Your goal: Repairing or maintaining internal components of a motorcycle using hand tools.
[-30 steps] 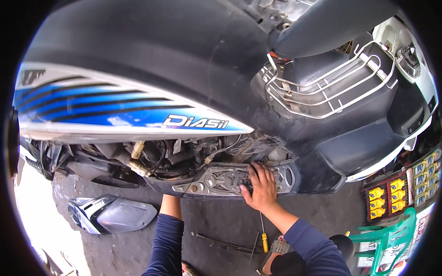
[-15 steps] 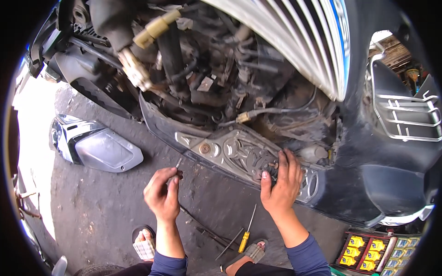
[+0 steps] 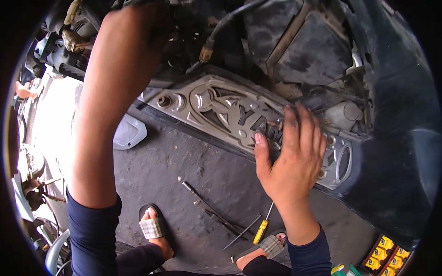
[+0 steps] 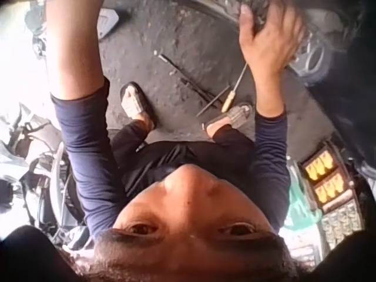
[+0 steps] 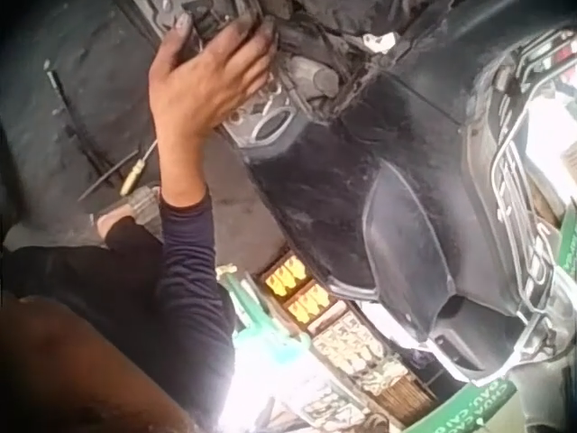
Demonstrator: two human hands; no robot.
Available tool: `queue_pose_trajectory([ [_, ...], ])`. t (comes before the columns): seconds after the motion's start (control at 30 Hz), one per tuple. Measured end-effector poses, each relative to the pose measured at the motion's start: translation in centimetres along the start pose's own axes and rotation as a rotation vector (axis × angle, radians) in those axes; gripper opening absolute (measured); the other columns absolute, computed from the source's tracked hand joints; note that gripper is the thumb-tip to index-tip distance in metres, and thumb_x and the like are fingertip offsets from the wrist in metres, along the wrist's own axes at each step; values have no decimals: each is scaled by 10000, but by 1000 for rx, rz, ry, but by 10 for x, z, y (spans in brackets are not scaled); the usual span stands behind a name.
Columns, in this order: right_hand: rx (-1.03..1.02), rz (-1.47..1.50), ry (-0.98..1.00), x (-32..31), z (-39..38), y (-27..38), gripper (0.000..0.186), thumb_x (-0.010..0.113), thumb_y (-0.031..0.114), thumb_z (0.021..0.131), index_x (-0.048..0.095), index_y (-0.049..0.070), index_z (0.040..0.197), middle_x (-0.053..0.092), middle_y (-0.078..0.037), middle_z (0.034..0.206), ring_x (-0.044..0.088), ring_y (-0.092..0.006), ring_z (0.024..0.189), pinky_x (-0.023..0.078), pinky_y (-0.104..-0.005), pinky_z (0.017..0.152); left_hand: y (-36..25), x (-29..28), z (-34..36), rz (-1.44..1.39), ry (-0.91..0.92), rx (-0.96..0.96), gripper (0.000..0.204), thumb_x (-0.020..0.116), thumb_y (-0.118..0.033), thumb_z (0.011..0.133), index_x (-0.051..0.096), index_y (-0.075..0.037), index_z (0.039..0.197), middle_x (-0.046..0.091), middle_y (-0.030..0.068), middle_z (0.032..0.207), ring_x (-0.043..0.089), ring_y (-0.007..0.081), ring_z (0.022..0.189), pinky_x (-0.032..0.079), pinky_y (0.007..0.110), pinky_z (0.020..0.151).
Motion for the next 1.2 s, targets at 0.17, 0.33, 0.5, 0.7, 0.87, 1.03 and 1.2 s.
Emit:
queue_pose_trajectory([
  [0.17, 13, -1, -32, -6, 0, -9, 536, 634, 341, 832, 542, -19, 1218, 526, -201, 1265, 474, -384, 1189, 349, -473, 997, 14, 80, 24, 375, 469, 327, 164, 572, -98, 776, 732, -80, 803, 716, 96, 845, 670, 309, 792, 513, 383, 729],
  [0.33, 6, 26, -32, -9, 1, -5, 517, 625, 343, 853, 551, -22, 1212, 525, -198, 1262, 473, -376, 1191, 342, -464, 1006, 20, 116, 29, 997, 608, 826, 193, 575, -233, 780, 755, -175, 819, 725, 46, 867, 687, 222, 801, 513, 372, 683],
  [0.5, -8, 3, -22, -12, -5, -5, 518, 618, 330, 863, 534, -23, 1233, 516, -199, 1276, 460, -376, 1206, 330, -461, 1017, 23, 135, 21, 1061, 637, 857, 217, 552, -247, 819, 756, -189, 865, 723, -17, 948, 675, 196, 900, 502, 372, 759],
  [0.7, -5, 11, -10, -10, -3, -6, 528, 608, 326, 870, 518, -24, 1255, 508, -206, 1297, 453, -382, 1217, 320, -466, 1036, 23, 137, 18, 1182, 714, 988, 214, 548, -246, 855, 752, -243, 920, 710, -72, 1025, 652, 154, 965, 482, 335, 800],
  [0.87, -5, 2, -6, -9, -1, -4, 527, 611, 307, 859, 516, -28, 1255, 506, -208, 1301, 451, -382, 1220, 318, -471, 1038, 27, 139, 26, 987, 698, 862, 183, 572, -254, 829, 754, -265, 839, 719, -64, 908, 663, 162, 898, 481, 344, 742],
  [1.03, -5, -8, -1, -11, -1, -2, 526, 614, 284, 846, 512, -30, 1256, 503, -205, 1303, 448, -383, 1222, 318, -480, 1033, 19, 129, 20, 984, 725, 889, 193, 558, -276, 843, 749, -282, 819, 715, -88, 906, 656, 156, 898, 473, 357, 718],
  [1.2, -12, 4, 2, -9, -2, -4, 529, 617, 288, 846, 511, -22, 1261, 501, -205, 1303, 447, -389, 1219, 319, -486, 1027, 11, 139, 13, 1013, 651, 925, 261, 513, -266, 878, 755, -222, 966, 709, -64, 1035, 630, 161, 999, 443, 363, 819],
])
Point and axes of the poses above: each hand's wrist, its own z-axis towards the middle knuckle, its own x-axis out of the palm, y = z × x, the point moved 8 cm from there along z, towards the middle knuckle
